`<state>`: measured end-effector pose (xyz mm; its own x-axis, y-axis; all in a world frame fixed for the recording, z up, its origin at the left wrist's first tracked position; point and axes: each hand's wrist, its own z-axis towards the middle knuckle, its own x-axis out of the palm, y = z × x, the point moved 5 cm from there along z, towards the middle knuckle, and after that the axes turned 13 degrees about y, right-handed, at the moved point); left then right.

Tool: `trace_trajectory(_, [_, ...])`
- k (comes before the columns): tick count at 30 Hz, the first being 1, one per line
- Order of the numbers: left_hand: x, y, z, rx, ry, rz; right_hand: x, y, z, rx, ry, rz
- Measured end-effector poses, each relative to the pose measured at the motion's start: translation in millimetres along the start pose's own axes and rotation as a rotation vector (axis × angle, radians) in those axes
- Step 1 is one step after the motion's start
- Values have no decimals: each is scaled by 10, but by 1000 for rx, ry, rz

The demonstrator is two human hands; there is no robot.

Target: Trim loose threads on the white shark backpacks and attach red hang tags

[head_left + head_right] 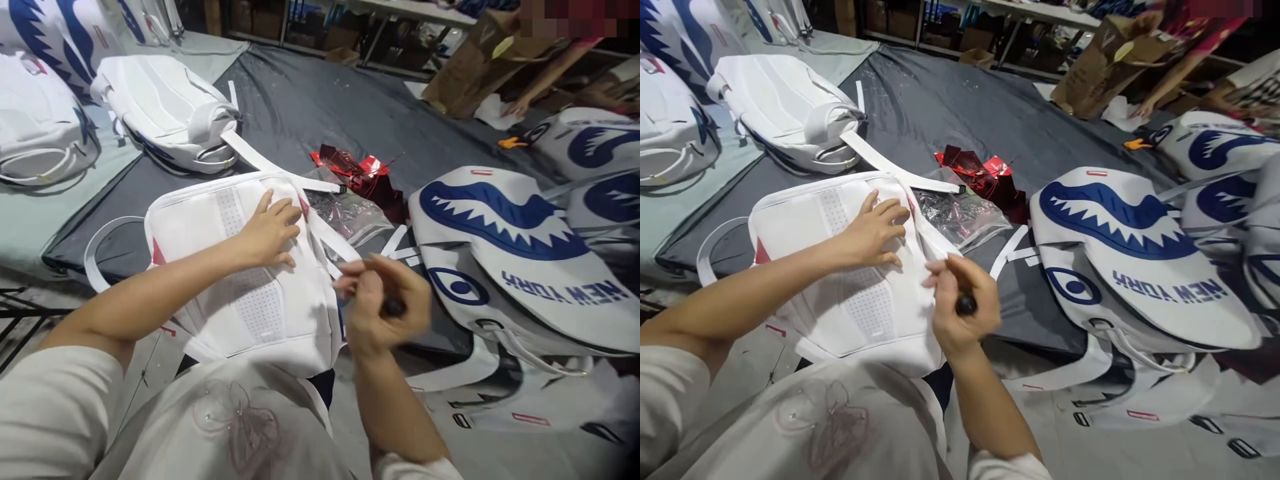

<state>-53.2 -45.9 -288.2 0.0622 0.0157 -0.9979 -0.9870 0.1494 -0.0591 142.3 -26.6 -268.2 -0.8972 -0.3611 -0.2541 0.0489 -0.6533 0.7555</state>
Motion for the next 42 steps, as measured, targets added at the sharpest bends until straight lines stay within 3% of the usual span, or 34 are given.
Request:
trace_trajectory(1, [73, 39, 49, -25, 0, -17, 102, -150, 18, -9, -72, 25])
trace_trajectory(3, [171, 65, 81, -50, -18, -27, 271, -511, 35, 35, -80, 59])
trace_trajectory(6, [231, 11, 40, -41, -42, -4, 322, -905, -13, 93, 127, 5])
trace_trajectory(9, [253, -41, 10, -67, -54, 20, 151, -984, -67, 78, 348, -175])
trace_trajectory(11, [274, -47, 10, -93, -51, 21, 25, -997, -70, 211, 461, -176])
trace_trajectory(13, [295, -43, 7, -87, -40, 0, -36, -988, -64, 399, 524, -35])
trace_trajectory(16, [306, -24, -19, -61, -6, -47, 21, -884, -5, 474, 492, 149])
trace_trajectory(20, [313, -11, -51, -66, 63, -99, 205, -847, 53, 445, 286, 211])
trace_trajectory(24, [375, -15, -54, -38, 64, -174, 297, -847, 41, 350, 112, 25])
trace_trajectory(29, [447, -9, -61, 33, -9, -215, 350, -742, 70, 195, 137, -160])
trace_trajectory(36, [455, -7, -54, 18, 29, -252, 369, -676, 133, 108, 161, -315])
trace_trajectory(42, [473, -11, -55, 8, 46, -192, 393, -694, 159, 130, 189, -295])
